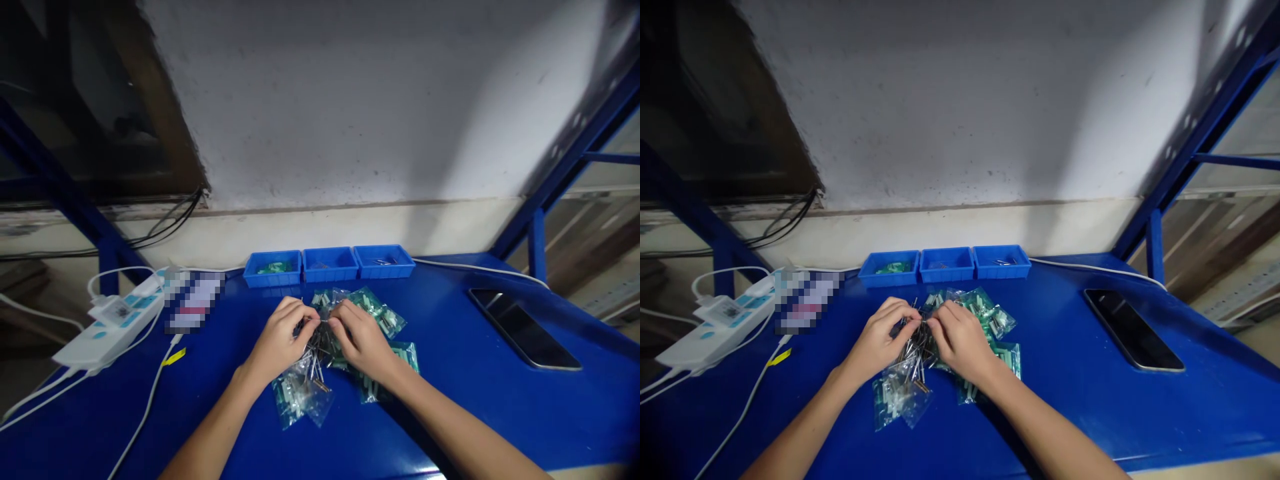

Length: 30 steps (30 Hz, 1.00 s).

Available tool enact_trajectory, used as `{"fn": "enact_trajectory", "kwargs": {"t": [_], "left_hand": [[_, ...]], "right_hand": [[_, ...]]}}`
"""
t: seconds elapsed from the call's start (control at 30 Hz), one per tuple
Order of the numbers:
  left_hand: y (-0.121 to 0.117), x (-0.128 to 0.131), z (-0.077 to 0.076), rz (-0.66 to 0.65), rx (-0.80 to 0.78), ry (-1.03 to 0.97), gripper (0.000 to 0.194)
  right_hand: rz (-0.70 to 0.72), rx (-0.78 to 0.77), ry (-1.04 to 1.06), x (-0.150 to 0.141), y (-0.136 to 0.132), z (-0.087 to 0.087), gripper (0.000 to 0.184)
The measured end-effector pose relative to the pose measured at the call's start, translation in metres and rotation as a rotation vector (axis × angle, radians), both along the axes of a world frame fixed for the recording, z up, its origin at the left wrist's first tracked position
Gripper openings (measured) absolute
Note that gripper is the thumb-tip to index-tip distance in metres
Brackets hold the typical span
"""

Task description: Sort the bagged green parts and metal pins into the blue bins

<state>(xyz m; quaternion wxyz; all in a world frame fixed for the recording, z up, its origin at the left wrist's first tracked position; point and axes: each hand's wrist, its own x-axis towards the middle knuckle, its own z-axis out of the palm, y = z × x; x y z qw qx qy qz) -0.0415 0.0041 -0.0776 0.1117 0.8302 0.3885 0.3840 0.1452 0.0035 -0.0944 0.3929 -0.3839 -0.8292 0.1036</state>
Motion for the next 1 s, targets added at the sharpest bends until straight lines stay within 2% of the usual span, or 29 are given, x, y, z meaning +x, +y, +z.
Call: {"fn": "enact_trajectory", "kwargs": {"t": [0.2, 0.37, 0.63, 0.83, 1.0], "left_hand": [[0.001, 0.0, -0.002, 0.01, -0.032, 0.015, 0.022], [-0.002, 0.003, -0.008, 0.033, -0.082, -0.042, 0.01], [-0.004, 0.006, -0.011, 0.09, -0.052, -0.022, 0.021], [-0.003, 0.007, -0.012, 0.076, -0.07, -0.066, 0.011], [0.002, 0.006, -0.018, 0.184, -0.082, -0.032, 0.022]], "right_hand": [[0.034, 0.069, -0.098, 0.002, 0.0, 0.0, 0.01], [0.0, 0.066, -0.053, 0.004, 0.001, 0.001, 0.013], [0.054, 0.052, -0.014, 0.004, -0.002, 0.001, 0.01], [0.03, 0.023, 0.039, 0.003, 0.003, -0.004, 0.021], [0.052, 0.009, 0.066, 0.001, 0.0, 0.001, 0.018]]}}
